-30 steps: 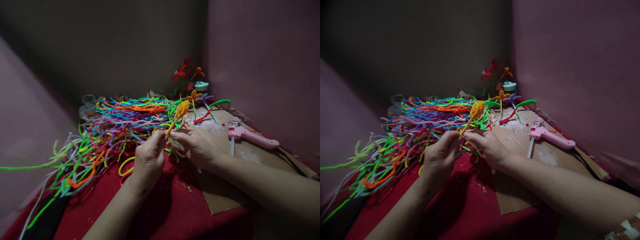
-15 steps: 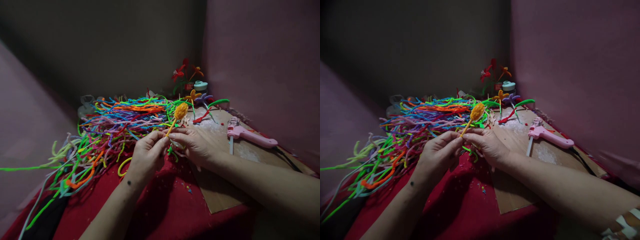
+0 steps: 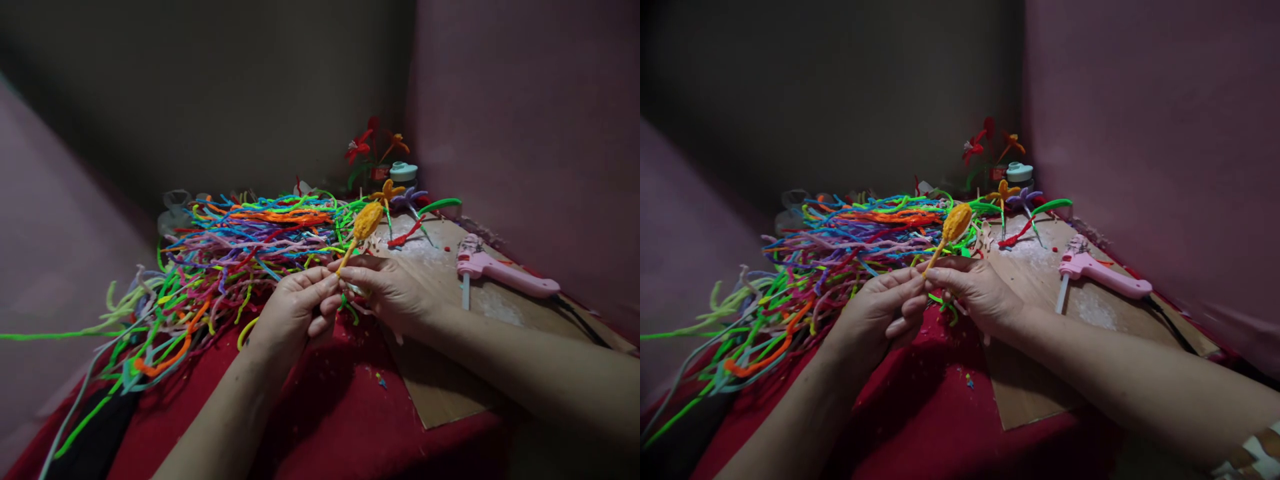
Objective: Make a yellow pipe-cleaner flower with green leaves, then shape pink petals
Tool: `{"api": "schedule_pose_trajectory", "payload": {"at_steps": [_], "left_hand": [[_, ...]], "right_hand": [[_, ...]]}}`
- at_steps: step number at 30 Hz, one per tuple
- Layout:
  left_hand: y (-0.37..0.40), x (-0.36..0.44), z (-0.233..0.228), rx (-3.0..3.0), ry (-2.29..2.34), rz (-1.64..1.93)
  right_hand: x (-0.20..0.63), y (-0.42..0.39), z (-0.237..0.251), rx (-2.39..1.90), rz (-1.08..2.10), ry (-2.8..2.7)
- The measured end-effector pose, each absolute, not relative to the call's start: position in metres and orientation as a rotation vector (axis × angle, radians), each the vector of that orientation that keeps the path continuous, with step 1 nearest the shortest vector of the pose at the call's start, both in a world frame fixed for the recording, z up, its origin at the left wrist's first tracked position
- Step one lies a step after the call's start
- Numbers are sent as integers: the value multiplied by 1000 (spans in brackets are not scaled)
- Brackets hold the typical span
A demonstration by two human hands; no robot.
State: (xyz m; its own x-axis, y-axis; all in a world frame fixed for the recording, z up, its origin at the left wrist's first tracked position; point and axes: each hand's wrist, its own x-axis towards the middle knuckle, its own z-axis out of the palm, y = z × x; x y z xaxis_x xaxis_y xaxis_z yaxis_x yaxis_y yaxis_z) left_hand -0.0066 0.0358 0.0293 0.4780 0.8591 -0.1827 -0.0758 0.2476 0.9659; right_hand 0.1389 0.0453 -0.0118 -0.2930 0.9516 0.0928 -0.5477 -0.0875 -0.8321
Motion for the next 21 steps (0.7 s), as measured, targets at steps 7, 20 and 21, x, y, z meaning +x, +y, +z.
{"api": "schedule_pose_trajectory", "payload": {"at_steps": [7,20,21], "left_hand": [[36,-2,11,2121,1277,1099],[35,-5,5,2411,1265,1280],[34,-4,8,2312,1292,1253]], "right_hand": [[138,46,-14,-669,1585,-933],[141,40,-5,-726,1459,-1159],[141,40,-4,-727,1458,-1174]]}}
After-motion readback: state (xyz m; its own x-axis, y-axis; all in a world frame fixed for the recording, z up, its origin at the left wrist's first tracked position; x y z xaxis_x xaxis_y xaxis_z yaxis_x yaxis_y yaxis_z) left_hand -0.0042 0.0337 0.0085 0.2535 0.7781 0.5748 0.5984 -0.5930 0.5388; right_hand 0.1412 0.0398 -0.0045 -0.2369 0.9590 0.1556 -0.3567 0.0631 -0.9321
